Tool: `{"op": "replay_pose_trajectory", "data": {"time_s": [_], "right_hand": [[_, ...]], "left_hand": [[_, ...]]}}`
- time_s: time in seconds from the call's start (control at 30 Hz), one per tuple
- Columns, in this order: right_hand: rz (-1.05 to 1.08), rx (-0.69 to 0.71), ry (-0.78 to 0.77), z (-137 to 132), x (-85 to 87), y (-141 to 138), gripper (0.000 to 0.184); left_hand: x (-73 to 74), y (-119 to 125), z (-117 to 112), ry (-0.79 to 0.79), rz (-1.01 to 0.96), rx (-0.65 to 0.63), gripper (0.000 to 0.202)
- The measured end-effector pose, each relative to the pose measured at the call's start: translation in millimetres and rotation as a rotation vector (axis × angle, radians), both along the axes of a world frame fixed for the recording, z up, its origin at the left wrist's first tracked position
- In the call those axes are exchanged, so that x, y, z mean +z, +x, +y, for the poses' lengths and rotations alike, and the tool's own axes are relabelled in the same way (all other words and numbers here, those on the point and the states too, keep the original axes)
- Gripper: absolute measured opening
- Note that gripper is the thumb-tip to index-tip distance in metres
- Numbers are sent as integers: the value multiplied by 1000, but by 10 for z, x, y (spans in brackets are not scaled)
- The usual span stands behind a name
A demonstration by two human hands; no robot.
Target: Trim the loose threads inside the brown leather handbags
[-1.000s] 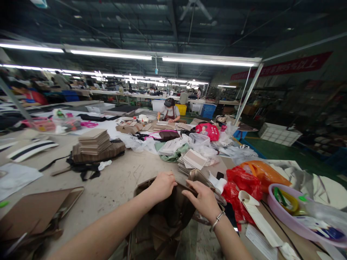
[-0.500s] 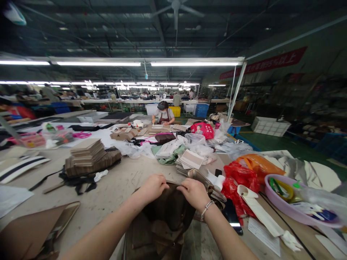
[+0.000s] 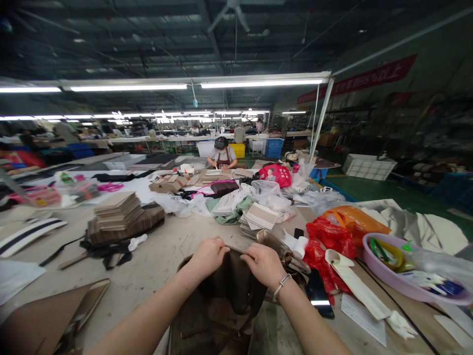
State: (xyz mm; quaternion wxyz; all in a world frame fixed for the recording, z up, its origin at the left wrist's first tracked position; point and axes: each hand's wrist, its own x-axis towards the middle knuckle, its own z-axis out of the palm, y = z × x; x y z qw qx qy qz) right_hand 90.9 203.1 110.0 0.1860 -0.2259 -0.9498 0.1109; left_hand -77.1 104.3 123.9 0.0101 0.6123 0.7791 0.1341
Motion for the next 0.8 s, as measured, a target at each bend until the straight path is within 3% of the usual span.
{"op": "replay_pose_trajectory", "data": {"time_s": [0.2, 0.37, 0.53, 0.67, 0.8], "right_hand": [[-30, -17, 32, -15, 14, -4, 40], [-193, -32, 15, -31, 142, 26, 49], [-250, -29, 76, -88, 263, -149, 40], [-257, -51, 145, -135, 247, -338, 34], [-247, -43, 146, -124, 218, -358, 31]], "left_hand": [[19, 40, -8, -2, -11, 58, 25], [47, 64, -33, 4, -18, 70, 25], [24, 59, -26, 6, -26, 69, 24], [33, -3, -62, -17, -13, 63, 28], [110, -114, -165, -63, 45, 39, 29]]}}
